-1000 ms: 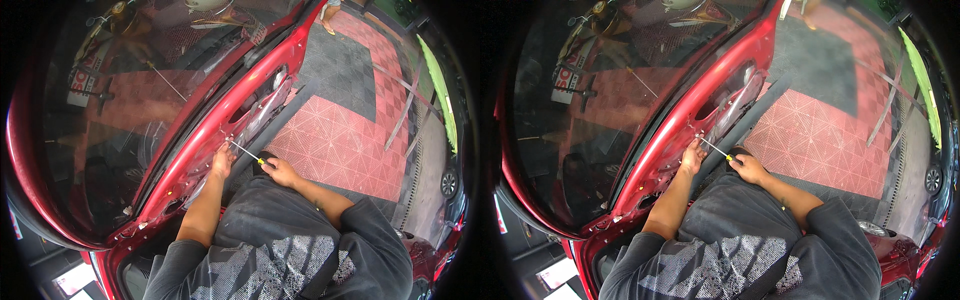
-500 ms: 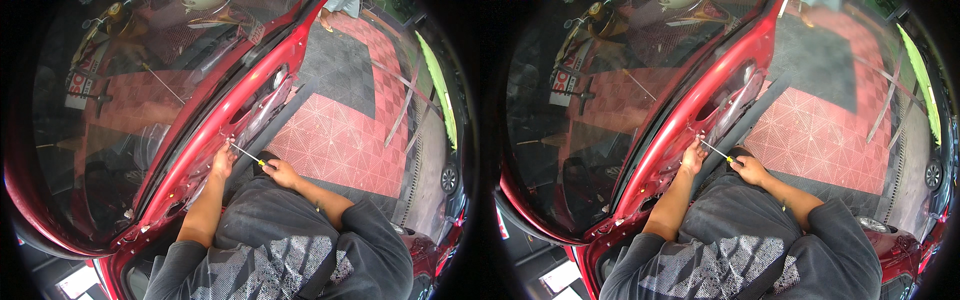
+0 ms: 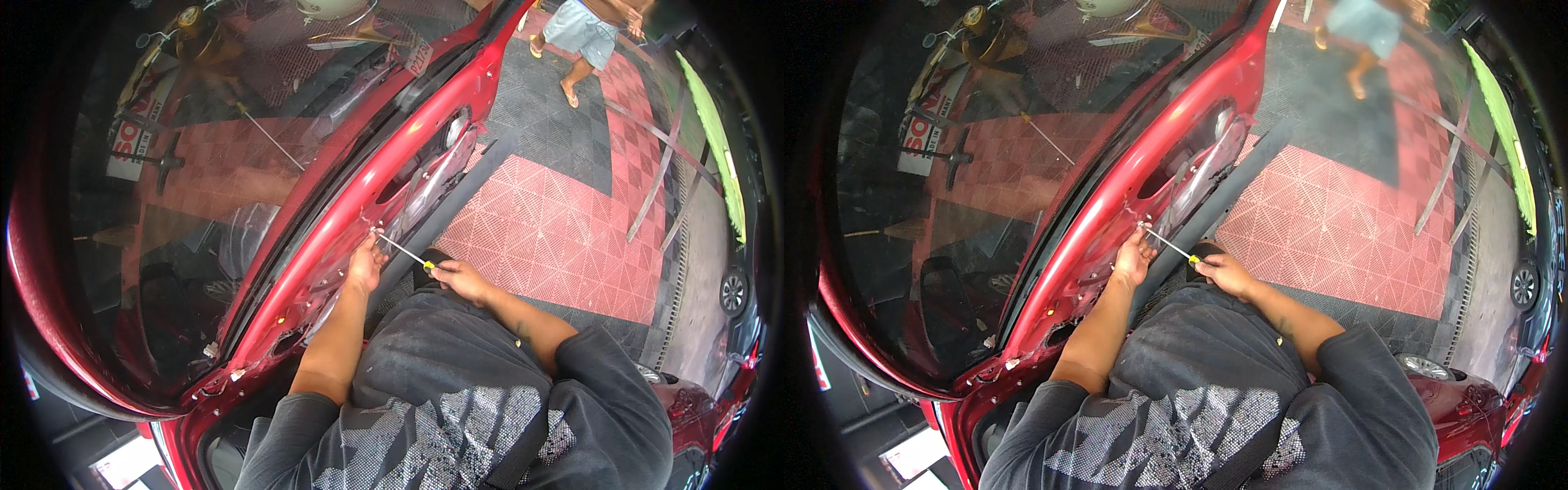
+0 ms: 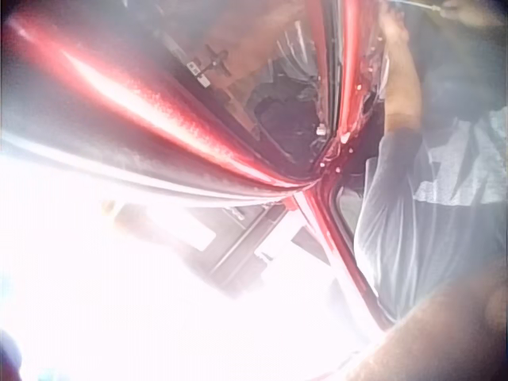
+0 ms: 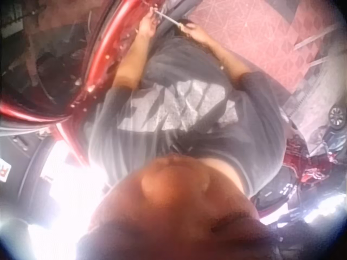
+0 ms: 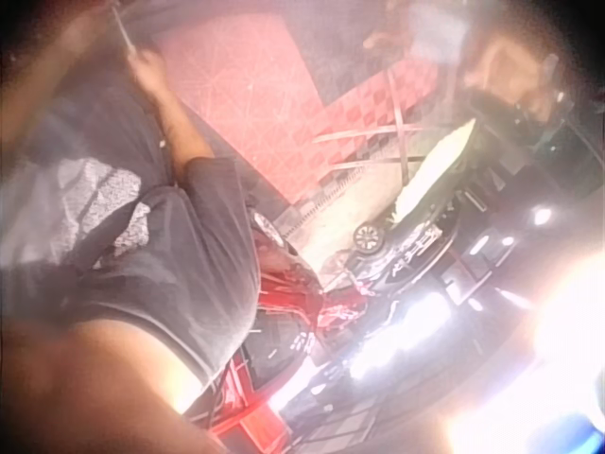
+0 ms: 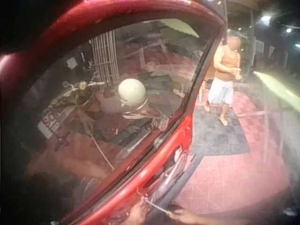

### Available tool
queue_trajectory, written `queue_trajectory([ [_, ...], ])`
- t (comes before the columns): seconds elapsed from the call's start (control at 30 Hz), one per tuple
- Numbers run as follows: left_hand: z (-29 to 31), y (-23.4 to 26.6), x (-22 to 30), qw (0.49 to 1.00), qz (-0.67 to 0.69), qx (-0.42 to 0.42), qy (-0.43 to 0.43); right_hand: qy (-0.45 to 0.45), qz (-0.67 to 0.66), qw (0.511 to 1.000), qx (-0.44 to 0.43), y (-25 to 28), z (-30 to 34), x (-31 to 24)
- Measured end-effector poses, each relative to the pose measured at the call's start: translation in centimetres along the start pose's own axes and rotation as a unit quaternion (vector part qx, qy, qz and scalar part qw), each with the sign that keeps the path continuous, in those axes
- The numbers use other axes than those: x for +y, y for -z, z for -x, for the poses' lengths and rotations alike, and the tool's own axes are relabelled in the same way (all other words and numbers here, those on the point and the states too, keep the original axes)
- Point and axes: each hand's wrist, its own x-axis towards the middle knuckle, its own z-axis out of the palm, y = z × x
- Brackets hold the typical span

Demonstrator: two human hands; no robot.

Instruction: The person removes a car door panel, uses a screwdriver to adjust components inside the door, and then reattaches the panel. The task involves handling the door panel and using a screwdriver to secure parts within the door frame.

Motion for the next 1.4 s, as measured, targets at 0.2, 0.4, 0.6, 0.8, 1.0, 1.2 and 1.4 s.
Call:
queue_trajectory([
  [0.2, -0.1, 0.5, -0.5, 1.0, 0.009, -0.014, -0.005, -0.187, -0.312, 0.916, -0.171, 3.0, -1.4, -0.7],
  [0.4, 0.4, -0.4, -0.2, 0.999, 0.005, -0.033, -0.004, -0.109, -0.246, 0.953, -0.141, 1.8, -1.7, 0.5],
  [0.6, 1.1, -0.5, -0.5, 0.998, 0.045, -0.039, 0.011, 0.071, 0.262, 0.947, 0.173, -3.4, 1.8, -2.7],
  [0.8, 0.7, -1.2, -0.7, 0.999, 0.041, -0.018, 0.016, 0.116, 0.278, 0.931, 0.204, -2.6, 1.8, -3.3],
  [1.0, -1.2, 2.0, -3.3, 0.959, -0.214, 0.145, -0.115, 0.053, 0.238, 0.97, 0.016, -1.0, -0.6, -3.1],
  [1.2, 2.5, -1.7, 0.2, 0.774, -0.591, 0.204, -0.103, -0.004, 0.021, 0.995, -0.093, 0.4, -2.4, -1.0],
  [1.4, 1.5, 0.3, -0.3, 0.862, -0.465, 0.117, -0.164, -0.049, -0.128, 0.983, -0.123, 0.2, -2.4, -2.0],
])
